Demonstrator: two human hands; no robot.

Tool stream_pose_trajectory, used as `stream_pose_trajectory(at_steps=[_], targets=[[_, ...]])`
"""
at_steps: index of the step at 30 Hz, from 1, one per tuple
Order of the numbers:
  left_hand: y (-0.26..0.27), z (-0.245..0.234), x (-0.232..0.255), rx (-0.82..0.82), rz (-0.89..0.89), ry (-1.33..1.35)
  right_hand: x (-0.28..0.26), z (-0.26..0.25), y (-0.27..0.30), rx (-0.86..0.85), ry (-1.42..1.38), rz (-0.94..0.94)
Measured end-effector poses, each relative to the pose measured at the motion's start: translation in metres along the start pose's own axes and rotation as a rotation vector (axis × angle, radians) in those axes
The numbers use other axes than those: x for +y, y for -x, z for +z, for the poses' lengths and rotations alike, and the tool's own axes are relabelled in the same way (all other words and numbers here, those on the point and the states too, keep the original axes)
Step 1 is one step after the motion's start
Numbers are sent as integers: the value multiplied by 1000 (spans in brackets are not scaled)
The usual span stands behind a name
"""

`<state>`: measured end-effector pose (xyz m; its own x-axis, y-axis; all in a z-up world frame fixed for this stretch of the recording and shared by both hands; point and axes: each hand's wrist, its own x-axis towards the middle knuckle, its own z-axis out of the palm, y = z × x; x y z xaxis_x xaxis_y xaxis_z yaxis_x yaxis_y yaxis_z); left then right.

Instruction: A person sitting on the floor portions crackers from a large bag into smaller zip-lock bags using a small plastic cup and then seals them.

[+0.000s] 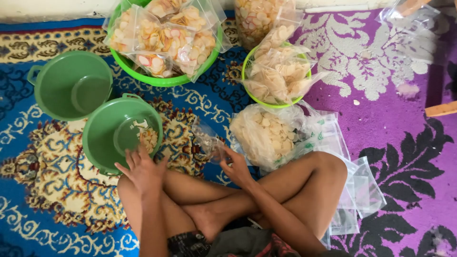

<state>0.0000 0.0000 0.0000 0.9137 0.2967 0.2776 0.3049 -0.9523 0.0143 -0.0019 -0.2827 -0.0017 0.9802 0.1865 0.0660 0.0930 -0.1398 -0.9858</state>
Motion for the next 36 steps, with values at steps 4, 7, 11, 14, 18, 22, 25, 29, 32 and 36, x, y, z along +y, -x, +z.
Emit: stream_pose_trajectory(at_steps=[4, 7, 11, 14, 18, 22, 25, 29, 32, 36], targets=[[-2, -12, -24, -368, -144, 144, -5, 1, -5, -10, -40, -15], [2, -96, -3, -39, 28, 275, -4, 2, -2, -22, -55, 74], [-16, -123, -22, 161, 90, 297, -10, 0, -5, -13, -69, 107], [-71, -132, -44, 225, 139, 258, -9, 1, -4, -9, -90, 127], [-162, -75, -90, 386, 277, 67, -8, 1, -4, -29, -103, 117], [-215, 13, -135, 339, 324, -97, -13, -1, -4, 7, -105, 100], [-226, 49, -145, 229, 275, -134, -14, -3, -4, 48, -84, 60], [-182, 7, -78, 289, 311, 240, -16, -5, -4, 39, -96, 70], [-83, 27, -35, -308, -118, 195, -9, -2, -4, 39, -37, 34], [38, -43, 91, -324, 104, 861, 0, -1, 0, -35, -13, -17]])
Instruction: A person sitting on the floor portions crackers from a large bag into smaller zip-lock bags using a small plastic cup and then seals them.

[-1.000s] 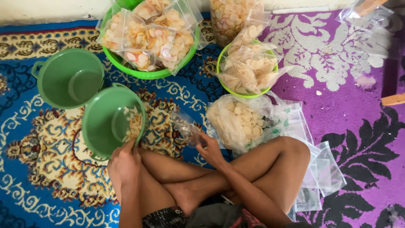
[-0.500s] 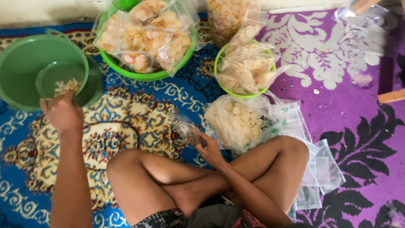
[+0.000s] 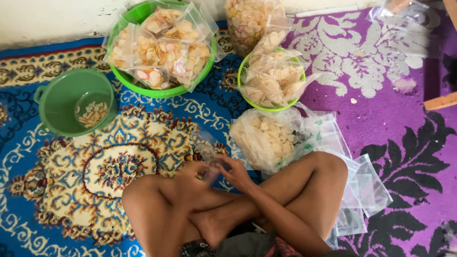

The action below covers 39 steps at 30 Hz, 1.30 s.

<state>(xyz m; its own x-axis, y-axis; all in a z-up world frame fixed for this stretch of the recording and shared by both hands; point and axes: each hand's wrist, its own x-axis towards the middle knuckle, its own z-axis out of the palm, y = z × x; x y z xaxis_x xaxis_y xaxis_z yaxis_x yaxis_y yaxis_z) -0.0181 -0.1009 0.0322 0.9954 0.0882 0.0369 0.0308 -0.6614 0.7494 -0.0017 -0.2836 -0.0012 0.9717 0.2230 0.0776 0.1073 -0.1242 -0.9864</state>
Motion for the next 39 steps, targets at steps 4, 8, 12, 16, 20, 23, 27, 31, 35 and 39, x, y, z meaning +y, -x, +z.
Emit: stream_pose_trajectory(at_steps=[4, 8, 12, 16, 20, 23, 27, 31, 35, 39], targets=[[15, 51, -22, 14, 106, -187, -13, 0, 2, -13, 82, -80], [5, 24, 14, 43, 242, -30, -16, -2, 3, -21, 123, -5], [7, 37, -9, 183, 281, -88, 0, -3, 1, 89, 150, -3], [9, 36, -3, 241, 235, -5, -20, -17, -3, 119, 204, -36], [3, 46, -41, 541, 2, 106, -16, -40, -26, 373, 622, -234], [3, 37, -36, 619, -136, 266, -12, -61, -38, 321, 852, 189], [-1, 19, -4, 616, -129, 398, 38, -52, -38, 78, 707, 162], [-3, 13, -22, 684, -91, 383, 54, -20, -43, -3, 785, 169], [-3, -23, -3, 796, -128, 310, 45, 22, -46, -185, 711, 146], [-6, -34, -18, 918, -89, 403, 37, 73, -37, -389, 621, 54]])
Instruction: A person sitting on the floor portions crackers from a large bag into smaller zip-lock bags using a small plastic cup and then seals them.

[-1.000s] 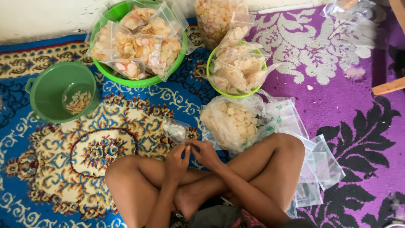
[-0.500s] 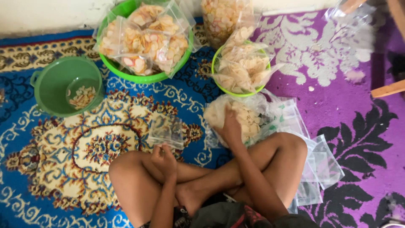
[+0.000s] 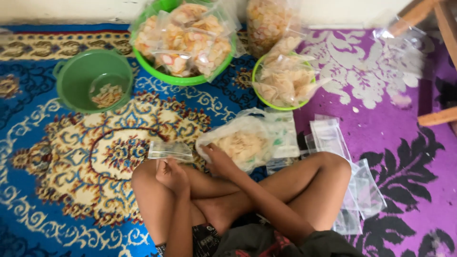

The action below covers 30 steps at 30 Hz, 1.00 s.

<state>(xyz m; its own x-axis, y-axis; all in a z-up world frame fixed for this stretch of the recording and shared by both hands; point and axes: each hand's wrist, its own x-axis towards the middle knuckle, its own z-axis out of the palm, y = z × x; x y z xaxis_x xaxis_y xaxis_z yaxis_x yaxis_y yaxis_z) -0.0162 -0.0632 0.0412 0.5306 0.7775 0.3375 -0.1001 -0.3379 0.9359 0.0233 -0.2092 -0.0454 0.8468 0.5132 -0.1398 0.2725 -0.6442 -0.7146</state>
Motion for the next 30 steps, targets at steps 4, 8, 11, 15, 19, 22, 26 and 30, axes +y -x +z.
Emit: stream_pose_trajectory(at_steps=[4, 8, 11, 15, 19, 22, 26, 30], targets=[[5, -11, -19, 36, 32, -58, -38, -18, 7, -12, 15, 56], [8, -14, -16, 0, 55, 16, -33, -56, 21, 197, -128, 97], [10, -15, -5, 7, 87, 30, 15, -79, 27, 350, -30, 40], [12, -14, -13, -9, 184, 7, 60, -104, 47, 193, 489, 53], [22, -6, -36, -29, 187, 29, 79, -102, 59, 184, 436, 232], [24, -19, 21, -92, 168, -15, 29, -118, 72, 188, 305, 243], [28, -51, 58, -261, 262, 50, -64, -154, 103, 135, 68, -20], [47, -80, 100, -519, 374, -52, -137, -152, 143, 266, -267, -104]])
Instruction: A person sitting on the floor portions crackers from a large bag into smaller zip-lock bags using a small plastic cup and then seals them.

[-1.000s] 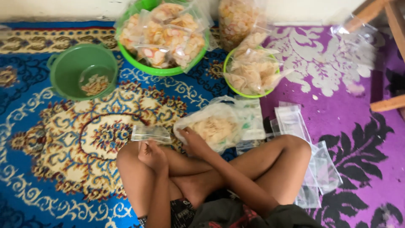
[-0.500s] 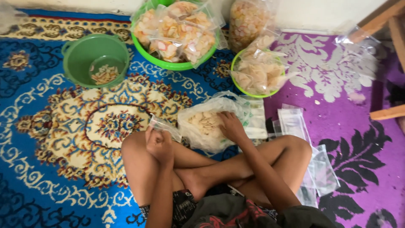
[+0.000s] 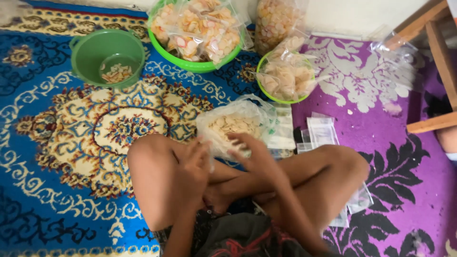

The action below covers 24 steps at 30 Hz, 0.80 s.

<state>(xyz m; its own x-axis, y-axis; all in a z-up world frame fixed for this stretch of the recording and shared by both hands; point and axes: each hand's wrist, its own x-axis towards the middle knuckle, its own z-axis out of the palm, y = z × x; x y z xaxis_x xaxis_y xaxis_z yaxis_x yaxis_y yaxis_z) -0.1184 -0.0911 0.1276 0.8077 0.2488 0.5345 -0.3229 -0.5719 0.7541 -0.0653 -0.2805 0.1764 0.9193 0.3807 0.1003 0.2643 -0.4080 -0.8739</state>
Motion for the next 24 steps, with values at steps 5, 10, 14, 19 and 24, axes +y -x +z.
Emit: stream_pose_trajectory(at_steps=[5, 10, 14, 19, 24], targets=[[2, -2, 31, -55, 198, -27, -40, 42, 28, 184, 52, -78], [-11, -28, 75, -33, 162, -2, -99, 24, 24, 254, 41, -95], [-26, -43, 74, 4, 75, -39, -95, 28, -6, 301, 73, -74], [-60, -71, 58, 9, 182, -114, -102, 9, -47, 217, -31, -52], [-80, -46, 21, -100, 349, -86, -87, -8, -84, 123, 34, -146]])
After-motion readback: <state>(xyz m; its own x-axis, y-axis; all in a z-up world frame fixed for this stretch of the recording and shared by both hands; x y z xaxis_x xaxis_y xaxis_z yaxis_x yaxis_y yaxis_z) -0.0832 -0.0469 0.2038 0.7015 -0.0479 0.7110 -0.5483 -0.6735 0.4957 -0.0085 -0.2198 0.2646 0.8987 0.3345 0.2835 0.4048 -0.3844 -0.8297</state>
